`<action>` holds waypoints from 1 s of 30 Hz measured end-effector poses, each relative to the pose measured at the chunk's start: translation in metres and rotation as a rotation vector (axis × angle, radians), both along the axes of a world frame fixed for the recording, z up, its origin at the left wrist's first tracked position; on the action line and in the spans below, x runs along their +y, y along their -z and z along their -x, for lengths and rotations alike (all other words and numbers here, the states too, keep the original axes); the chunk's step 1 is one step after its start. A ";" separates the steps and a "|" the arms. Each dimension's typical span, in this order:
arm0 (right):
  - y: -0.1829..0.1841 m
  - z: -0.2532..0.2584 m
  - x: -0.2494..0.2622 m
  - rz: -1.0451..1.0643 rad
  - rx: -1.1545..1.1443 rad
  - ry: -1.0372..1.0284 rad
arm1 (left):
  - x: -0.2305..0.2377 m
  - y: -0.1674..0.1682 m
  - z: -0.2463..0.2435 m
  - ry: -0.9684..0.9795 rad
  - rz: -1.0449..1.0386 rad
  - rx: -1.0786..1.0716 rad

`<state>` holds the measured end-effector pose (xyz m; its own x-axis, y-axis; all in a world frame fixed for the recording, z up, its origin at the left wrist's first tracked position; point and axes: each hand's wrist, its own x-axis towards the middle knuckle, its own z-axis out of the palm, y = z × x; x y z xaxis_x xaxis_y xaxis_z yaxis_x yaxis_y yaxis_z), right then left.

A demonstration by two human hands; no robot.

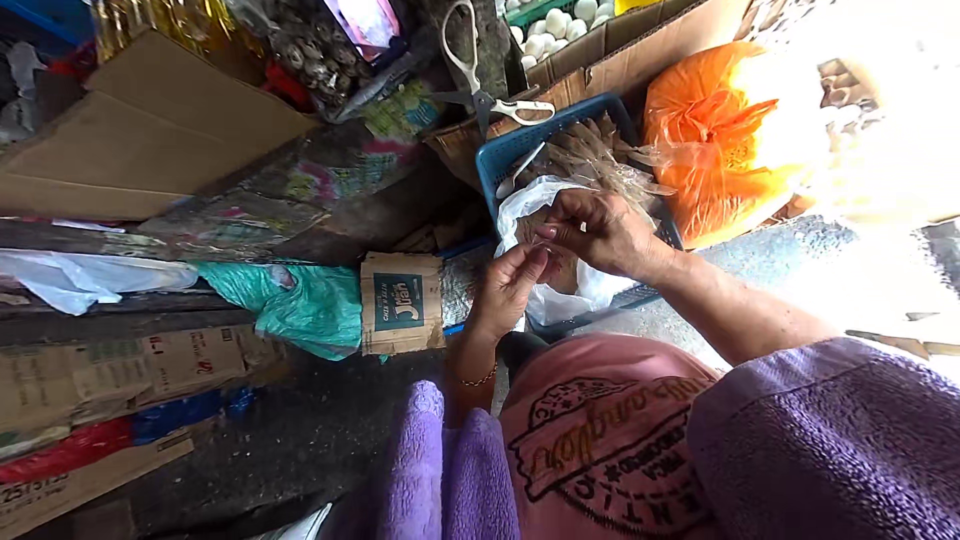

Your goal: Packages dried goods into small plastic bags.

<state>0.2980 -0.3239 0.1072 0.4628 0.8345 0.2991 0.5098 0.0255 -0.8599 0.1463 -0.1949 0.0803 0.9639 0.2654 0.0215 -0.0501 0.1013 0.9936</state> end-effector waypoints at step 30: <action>-0.005 0.041 -0.017 -0.016 0.224 -0.031 | -0.034 -0.016 0.013 -0.335 -0.281 -0.116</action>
<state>0.2569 -0.3413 0.1126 0.4934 0.8452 0.2052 0.3050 0.0528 -0.9509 0.1336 -0.2287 0.0964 0.8129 0.5308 0.2398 -0.1467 -0.2119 0.9662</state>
